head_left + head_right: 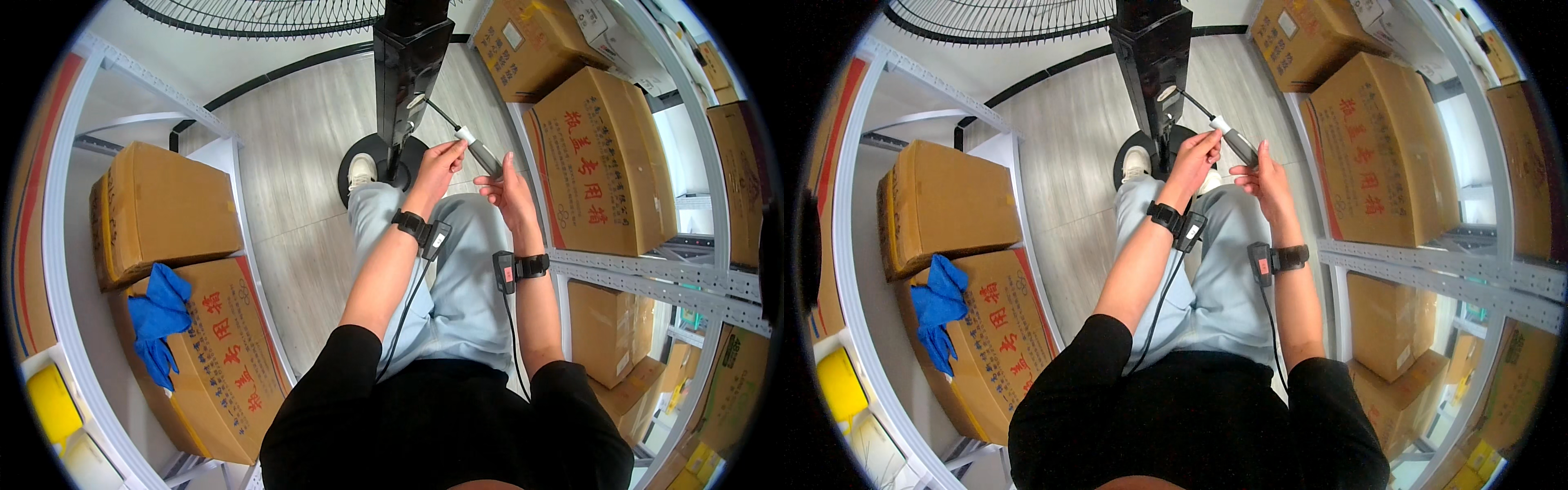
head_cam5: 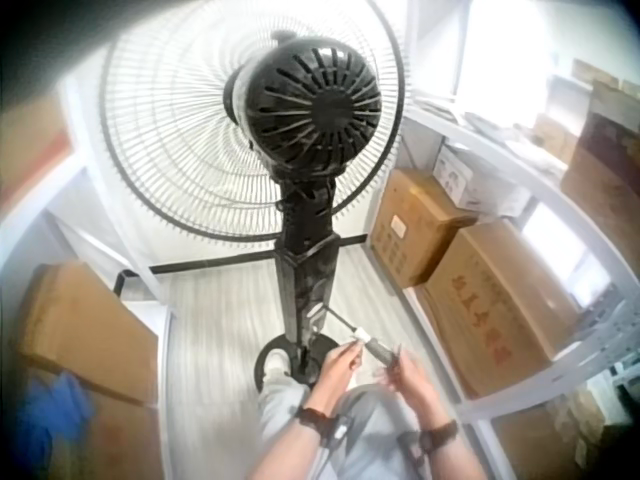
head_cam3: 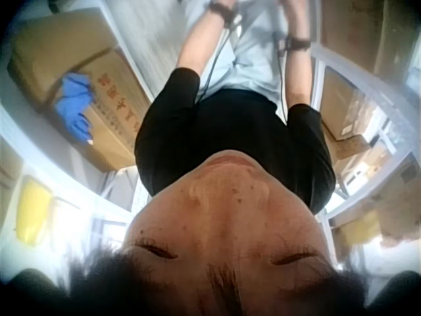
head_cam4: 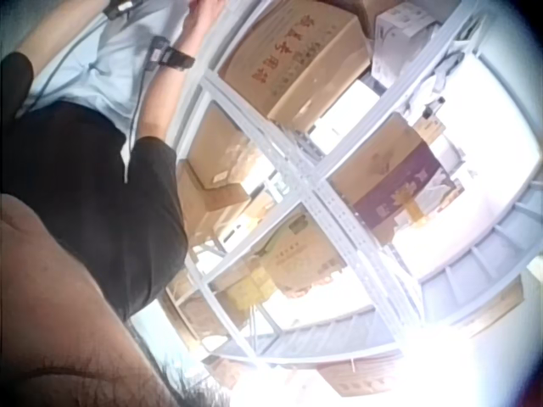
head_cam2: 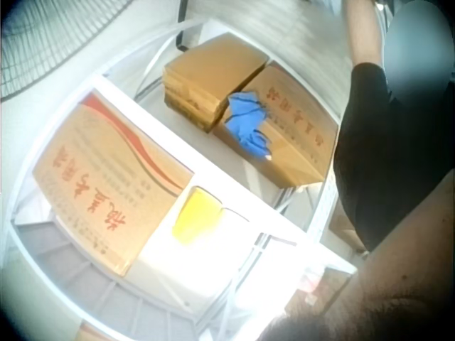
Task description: The person cleans a standing fan with a blue cloth, then uses a screwdriver to remove screws from the fan's neck and base. They open the control panel housing and manipulate internal wiring.
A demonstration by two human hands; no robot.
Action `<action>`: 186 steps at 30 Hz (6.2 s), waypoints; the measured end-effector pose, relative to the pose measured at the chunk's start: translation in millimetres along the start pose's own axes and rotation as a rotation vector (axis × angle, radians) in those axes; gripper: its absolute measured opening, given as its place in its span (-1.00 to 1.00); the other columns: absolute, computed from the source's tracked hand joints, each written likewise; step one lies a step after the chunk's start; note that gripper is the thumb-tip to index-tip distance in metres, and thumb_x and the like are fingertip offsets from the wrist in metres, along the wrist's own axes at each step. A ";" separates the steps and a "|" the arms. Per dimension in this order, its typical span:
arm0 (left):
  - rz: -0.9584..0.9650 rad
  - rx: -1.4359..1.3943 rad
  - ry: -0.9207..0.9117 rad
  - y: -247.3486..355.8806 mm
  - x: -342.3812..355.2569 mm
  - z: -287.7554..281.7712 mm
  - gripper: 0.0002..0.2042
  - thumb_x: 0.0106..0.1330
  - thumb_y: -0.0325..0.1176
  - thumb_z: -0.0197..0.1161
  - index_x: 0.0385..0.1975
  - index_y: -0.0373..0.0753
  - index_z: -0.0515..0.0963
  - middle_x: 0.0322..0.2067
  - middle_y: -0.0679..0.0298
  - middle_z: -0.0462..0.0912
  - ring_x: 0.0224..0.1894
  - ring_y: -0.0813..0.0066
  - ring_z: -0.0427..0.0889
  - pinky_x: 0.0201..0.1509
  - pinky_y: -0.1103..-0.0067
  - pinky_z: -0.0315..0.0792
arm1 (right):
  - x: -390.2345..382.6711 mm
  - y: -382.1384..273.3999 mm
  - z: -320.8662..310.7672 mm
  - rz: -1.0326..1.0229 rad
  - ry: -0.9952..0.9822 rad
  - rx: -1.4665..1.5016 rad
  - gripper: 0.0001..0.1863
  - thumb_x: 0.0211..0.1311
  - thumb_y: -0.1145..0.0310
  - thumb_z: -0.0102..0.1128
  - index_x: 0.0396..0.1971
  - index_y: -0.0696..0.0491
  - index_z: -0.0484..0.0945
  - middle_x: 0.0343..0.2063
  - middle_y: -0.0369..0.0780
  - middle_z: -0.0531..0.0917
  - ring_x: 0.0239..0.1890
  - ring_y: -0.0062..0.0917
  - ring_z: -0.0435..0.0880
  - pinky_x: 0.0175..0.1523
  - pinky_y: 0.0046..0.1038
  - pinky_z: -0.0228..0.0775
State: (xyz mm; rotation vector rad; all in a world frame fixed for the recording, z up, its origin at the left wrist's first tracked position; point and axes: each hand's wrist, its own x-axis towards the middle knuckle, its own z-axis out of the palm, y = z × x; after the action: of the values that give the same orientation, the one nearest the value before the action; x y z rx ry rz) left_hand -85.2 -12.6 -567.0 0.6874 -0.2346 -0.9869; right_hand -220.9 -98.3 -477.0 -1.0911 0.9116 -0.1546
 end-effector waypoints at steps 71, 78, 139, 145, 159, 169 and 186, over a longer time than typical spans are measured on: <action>-0.013 -0.014 -0.010 -5.2 1.5 -0.5 -0.83 0.32 -0.35 0.20 -0.38 -0.34 0.58 -0.54 0.47 0.39 -0.55 0.77 0.20 -0.49 0.75 0.09 | 5.1 28.7 1.3 -0.490 0.124 -0.235 -0.48 0.28 -0.03 0.09 0.00 0.12 0.37 -0.32 -0.13 0.65 -0.35 -0.60 0.63 -0.32 -0.66 0.36; -0.021 -0.012 -0.009 -4.0 0.8 -2.5 -0.83 0.32 -0.35 0.20 -0.37 -0.35 0.58 -0.53 0.45 0.40 -0.54 0.77 0.22 -0.49 0.76 0.10 | 5.6 13.7 -6.6 -0.023 0.056 -0.154 -0.48 0.26 0.03 0.16 0.06 0.08 0.36 -0.27 -0.13 0.63 -0.35 -0.58 0.63 -0.29 -0.66 0.37; 0.038 -0.046 0.451 3.3 -6.6 -41.5 -0.73 0.44 -0.28 -0.01 -0.30 -0.36 0.54 -0.47 0.34 0.50 -0.50 0.69 0.37 -0.46 0.74 0.28 | -25.8 69.1 -11.7 -0.315 0.223 -0.160 -0.59 0.18 0.29 0.28 -0.02 0.13 0.46 -0.42 -0.28 0.59 -0.42 -0.67 0.53 -0.26 -0.61 0.38; 0.085 -0.081 0.687 8.1 -6.5 -76.5 -0.85 0.34 -0.39 0.03 -0.37 -0.29 0.52 -0.53 0.32 0.52 -0.57 0.64 0.42 -0.52 0.69 0.30 | -10.8 83.2 2.3 -0.260 0.173 -0.115 -0.56 0.16 0.24 0.30 -0.02 0.15 0.46 -0.40 -0.26 0.61 -0.38 -0.64 0.59 -0.24 -0.61 0.43; 0.026 -0.152 0.706 19.8 -7.7 -78.4 -0.93 0.25 -0.46 0.10 -0.37 -0.30 0.50 -0.51 0.28 0.54 -0.53 0.57 0.48 -0.50 0.66 0.37 | 12.2 100.5 29.1 -0.227 0.150 -0.008 -0.50 0.20 0.23 0.26 0.02 0.22 0.38 -0.37 -0.25 0.60 -0.40 -0.64 0.59 -0.31 -0.64 0.42; 0.008 -0.073 0.689 7.5 -8.5 -83.6 -0.89 0.24 -0.51 0.12 -0.26 -0.32 0.51 -0.50 0.29 0.54 -0.52 0.58 0.49 -0.50 0.67 0.38 | 26.6 116.5 40.7 -0.115 0.073 0.123 -0.58 0.25 0.21 0.21 -0.04 0.18 0.40 -0.37 -0.24 0.61 -0.49 -0.66 0.56 -0.39 -0.64 0.42; -0.039 -0.077 0.576 12.6 -8.9 -89.7 -0.86 0.32 -0.44 0.04 -0.31 -0.36 0.53 -0.48 0.29 0.52 -0.48 0.57 0.46 -0.44 0.66 0.39 | 32.5 123.8 30.1 0.012 -0.116 0.075 -0.61 0.35 -0.03 -0.02 -0.16 0.01 0.45 -0.50 -0.35 0.59 -0.53 -0.75 0.49 -0.46 -0.70 0.27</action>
State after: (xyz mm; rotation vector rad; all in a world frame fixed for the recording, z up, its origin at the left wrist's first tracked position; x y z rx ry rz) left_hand -38.5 37.6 -626.8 0.8772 0.3209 -0.7920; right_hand -217.5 -33.8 -591.6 -1.0139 0.8020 -0.1131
